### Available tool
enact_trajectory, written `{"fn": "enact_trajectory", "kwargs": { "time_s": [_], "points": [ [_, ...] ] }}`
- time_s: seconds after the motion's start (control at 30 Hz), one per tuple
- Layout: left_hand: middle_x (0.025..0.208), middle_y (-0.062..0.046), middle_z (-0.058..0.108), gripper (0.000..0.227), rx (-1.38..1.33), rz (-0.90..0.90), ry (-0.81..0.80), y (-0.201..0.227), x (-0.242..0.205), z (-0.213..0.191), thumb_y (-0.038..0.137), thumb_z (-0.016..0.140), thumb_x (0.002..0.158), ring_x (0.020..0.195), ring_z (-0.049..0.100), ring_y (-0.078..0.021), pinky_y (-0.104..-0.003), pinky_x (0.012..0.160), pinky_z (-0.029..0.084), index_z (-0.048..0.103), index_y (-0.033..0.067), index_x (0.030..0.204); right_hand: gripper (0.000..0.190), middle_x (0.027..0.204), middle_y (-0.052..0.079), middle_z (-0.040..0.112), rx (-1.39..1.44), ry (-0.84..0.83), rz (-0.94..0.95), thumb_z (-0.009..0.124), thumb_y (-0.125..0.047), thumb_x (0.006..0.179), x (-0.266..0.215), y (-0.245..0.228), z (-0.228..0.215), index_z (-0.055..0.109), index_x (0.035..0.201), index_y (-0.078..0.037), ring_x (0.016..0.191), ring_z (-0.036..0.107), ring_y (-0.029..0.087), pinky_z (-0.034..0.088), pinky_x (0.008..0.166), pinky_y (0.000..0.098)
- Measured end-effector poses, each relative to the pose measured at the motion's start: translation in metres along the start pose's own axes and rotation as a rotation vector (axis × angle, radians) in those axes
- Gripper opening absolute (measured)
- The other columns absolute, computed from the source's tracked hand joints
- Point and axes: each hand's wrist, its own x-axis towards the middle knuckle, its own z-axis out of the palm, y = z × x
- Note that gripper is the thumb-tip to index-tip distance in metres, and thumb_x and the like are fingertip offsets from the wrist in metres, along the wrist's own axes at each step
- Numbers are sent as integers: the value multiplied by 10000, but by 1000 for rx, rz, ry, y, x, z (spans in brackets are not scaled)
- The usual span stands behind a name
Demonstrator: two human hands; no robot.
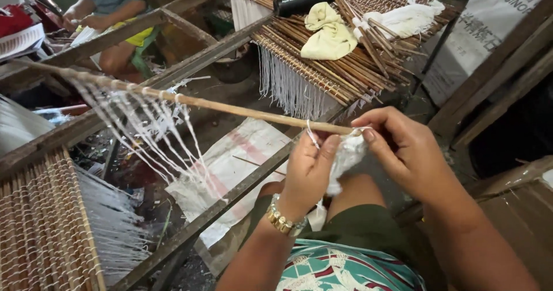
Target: Wrapping and securing white cotton threads onto a wooden stick held in a frame.
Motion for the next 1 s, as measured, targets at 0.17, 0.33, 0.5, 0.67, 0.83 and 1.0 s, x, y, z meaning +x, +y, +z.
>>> {"fn": "enact_trajectory", "kwargs": {
  "time_s": [0.17,0.33,0.5,0.67,0.83,1.0],
  "points": [
    [1075,-74,742,299,203,94,-25,12,-3,4,338,626,972,994,728,-202,-335,883,571,676,84,1122,237,911,-10,668,-25,25,5,543,-242,1041,0,-2,3,677,1178,-102,709,577,99,434,645,260],
    [961,-62,652,177,-102,-5,57,-14,-2,-11,173,584,1016,813,611,-155,-277,725,525,612,54,1144,201,794,-29,624,-115,37,-6,592,-237,1017,-6,-5,0,700,1147,-128,595,497,93,382,580,258],
    [877,-11,671,376,-149,-264,123,-7,-9,-4,438,529,997,620,562,-61,-163,489,454,501,100,1159,194,736,-27,586,-97,31,-10,584,-212,1027,-6,-8,-1,698,1156,-124,557,458,90,343,544,261],
    [937,-82,713,247,197,27,15,10,-6,7,290,657,959,829,661,-169,-295,678,569,715,50,976,312,973,14,688,-59,33,-1,454,-261,1062,-5,-9,-1,685,1176,-85,786,611,137,444,728,290],
    [773,-45,571,353,280,75,74,4,-4,-7,392,562,1003,729,540,-186,-350,647,436,603,90,824,195,806,-30,632,-127,32,3,609,-223,1010,-7,-5,0,697,1152,-123,586,468,97,377,585,262],
    [591,89,443,327,-1,-95,179,-9,-5,-16,427,555,1006,455,376,-45,-225,380,291,602,104,1017,162,723,-25,591,-127,56,-27,621,-205,1011,-7,-9,4,711,1118,-124,547,433,90,333,536,263]
  ]
}}
